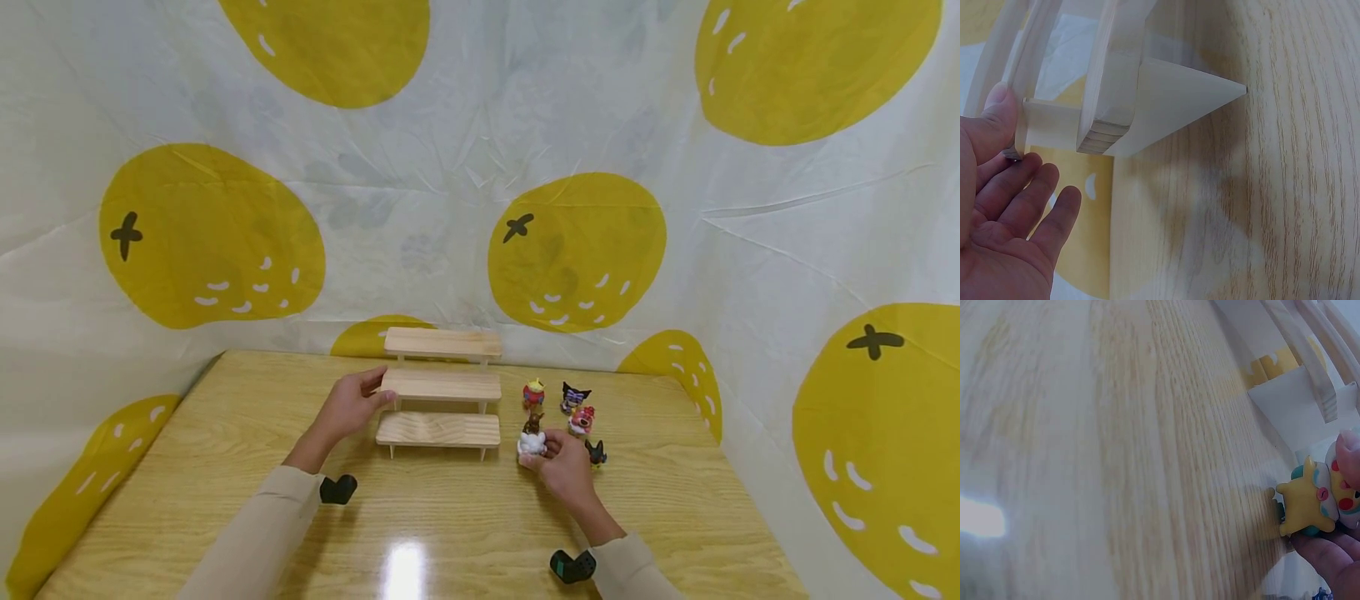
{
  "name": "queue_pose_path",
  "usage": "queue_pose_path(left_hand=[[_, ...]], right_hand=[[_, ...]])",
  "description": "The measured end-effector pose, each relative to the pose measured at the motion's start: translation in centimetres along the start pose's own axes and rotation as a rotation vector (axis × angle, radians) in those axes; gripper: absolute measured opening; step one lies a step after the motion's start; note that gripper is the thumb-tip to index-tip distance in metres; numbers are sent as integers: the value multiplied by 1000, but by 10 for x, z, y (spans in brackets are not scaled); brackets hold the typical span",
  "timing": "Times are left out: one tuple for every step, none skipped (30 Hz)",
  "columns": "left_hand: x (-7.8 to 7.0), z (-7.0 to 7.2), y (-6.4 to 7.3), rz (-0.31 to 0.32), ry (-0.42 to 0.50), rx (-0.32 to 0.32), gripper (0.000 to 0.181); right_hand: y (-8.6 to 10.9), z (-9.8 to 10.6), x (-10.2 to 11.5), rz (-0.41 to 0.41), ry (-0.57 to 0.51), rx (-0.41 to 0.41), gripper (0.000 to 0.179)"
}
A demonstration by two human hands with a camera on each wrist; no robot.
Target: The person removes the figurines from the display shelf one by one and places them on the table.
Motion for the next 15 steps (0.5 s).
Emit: queue_pose_path(left_hand=[[0, 0, 0, 1, -1, 1, 67], [-1, 1, 0, 3, -2, 0, 66], [-1, 1, 0, 4, -3, 0, 66], [-2, 1, 0, 5, -4, 1, 66], [-2, 1, 0, 3, -8, 1, 66], [-2, 1, 0, 5, -6, 0, 66], [-2, 2, 0, 6, -5, 1, 66], [-2, 1, 0, 5, -5, 2, 66], [-3, 1, 0, 3, -5, 1, 66], [-3, 1, 0, 2, -6, 1, 66], [-3, 1, 0, -1, -8, 1, 66], [-2, 1, 1, 0, -7, -1, 66], [-2, 1, 1, 0, -8, -2, 66], [-2, 1, 1, 0, -8, -3, 66], [-2, 1, 1, -1, -10, -4, 66]], right_hand=[[0, 0, 1, 5, -3, 2, 37], [0, -1, 1, 9, -5, 2, 36], [0, -1, 2, 13, -7, 4, 36], [0, -1, 2, 16, -5, 3, 36], [0, -1, 3, 22, 1, 4, 37], [-1, -1, 3, 31, 8, 7, 38], [-1, -1, 3, 32, 12, 8, 39], [-1, -1, 3, 28, 14, 10, 41], [-1, -1, 2, 26, 15, 14, 43], [-1, -1, 1, 24, 17, 19, 44], [-1, -1, 0, 24, 21, 26, 46], [-1, -1, -1, 24, 23, 34, 47], [-1, -1, -2, 18, 21, 40, 48], [-1, -1, -2, 20, 24, 47, 50], [-1, -1, -3, 24, 29, 53, 51]])
Point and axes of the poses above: each hand's wrist, its own y-axis away from the middle knuckle, its own z-axis out of the back of the hand, x = y × z, the point moved 6 cm from there along -y, towards the middle knuckle
